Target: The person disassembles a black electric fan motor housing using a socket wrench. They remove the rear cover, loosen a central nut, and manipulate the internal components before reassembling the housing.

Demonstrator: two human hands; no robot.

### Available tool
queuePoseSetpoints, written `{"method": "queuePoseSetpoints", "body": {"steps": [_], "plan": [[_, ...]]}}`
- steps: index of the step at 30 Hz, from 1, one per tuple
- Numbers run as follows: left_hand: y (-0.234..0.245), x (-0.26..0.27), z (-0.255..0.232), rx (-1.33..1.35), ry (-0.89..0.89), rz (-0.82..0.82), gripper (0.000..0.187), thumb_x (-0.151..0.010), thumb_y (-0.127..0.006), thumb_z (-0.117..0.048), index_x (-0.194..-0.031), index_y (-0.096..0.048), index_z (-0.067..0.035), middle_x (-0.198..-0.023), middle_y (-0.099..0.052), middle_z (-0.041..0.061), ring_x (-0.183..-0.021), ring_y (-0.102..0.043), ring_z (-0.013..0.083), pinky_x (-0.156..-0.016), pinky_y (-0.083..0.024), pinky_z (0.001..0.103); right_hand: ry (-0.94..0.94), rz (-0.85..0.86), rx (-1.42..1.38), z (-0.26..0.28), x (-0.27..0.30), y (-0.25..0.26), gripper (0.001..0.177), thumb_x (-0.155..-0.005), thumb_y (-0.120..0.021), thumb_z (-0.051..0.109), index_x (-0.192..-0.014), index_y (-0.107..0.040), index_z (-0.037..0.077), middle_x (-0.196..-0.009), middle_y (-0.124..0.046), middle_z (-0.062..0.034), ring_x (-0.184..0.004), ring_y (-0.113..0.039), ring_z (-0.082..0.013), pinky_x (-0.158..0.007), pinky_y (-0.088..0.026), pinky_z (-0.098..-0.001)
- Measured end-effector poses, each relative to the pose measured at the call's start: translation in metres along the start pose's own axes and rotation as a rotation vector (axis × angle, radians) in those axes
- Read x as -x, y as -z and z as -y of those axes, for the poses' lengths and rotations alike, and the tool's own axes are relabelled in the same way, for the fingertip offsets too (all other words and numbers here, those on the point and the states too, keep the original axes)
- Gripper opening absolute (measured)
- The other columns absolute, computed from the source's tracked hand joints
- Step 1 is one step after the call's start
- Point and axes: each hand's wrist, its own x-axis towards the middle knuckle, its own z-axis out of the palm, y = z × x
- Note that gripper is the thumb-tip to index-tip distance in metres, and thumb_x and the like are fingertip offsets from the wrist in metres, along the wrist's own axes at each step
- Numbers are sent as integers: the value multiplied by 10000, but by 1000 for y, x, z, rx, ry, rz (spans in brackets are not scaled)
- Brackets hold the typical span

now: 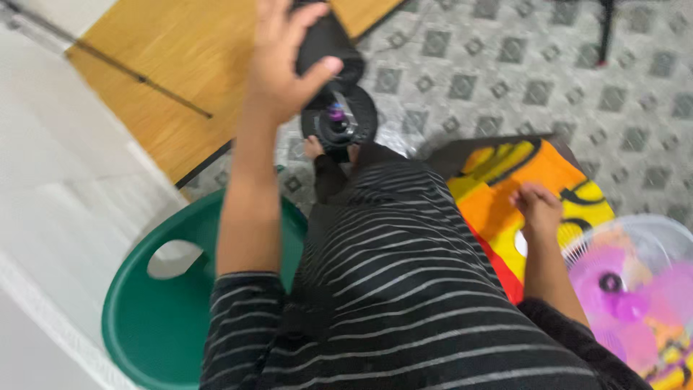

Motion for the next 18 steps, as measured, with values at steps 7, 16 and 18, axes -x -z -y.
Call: {"method": "queuePoseSetpoints", "body": {"steps": [7, 16, 18], "plan": [[-3, 13, 13, -17, 28, 40, 588, -1056, -751, -445, -1516, -577, -123, -1694, -296, 237, -1603, -186, 443, -1333, -167, 522, 142, 133, -244, -6, 3, -13, 243, -1005, -633, -11, -1248, -642, -3, -998, -723, -112, -780, -699, -185, -733, -615, -326], [-8, 25, 15, 51, 96, 10, 657, -1079, -667, -545, -1547, -545, -101, -1742, -281, 168, -1652, -115, 429, -1313, -114, 543, 365, -442, 797, -67, -2, 15, 90, -882, -713, 5, -956, -764, 11, -834, -748, -182, -770, -752, -290, -723, -587, -382], [-7, 24, 16, 45, 95, -3, 664, -1079, -663, -552, -1552, -544, -102, -1746, -281, 157, -1655, -115, 423, -1314, -105, 543, 352, -407, 806, -69, 1, 20, 94, -876, -729, 28, -961, -768, 35, -888, -745, -192, -814, -751, -320, -760, -585, -394]]}}
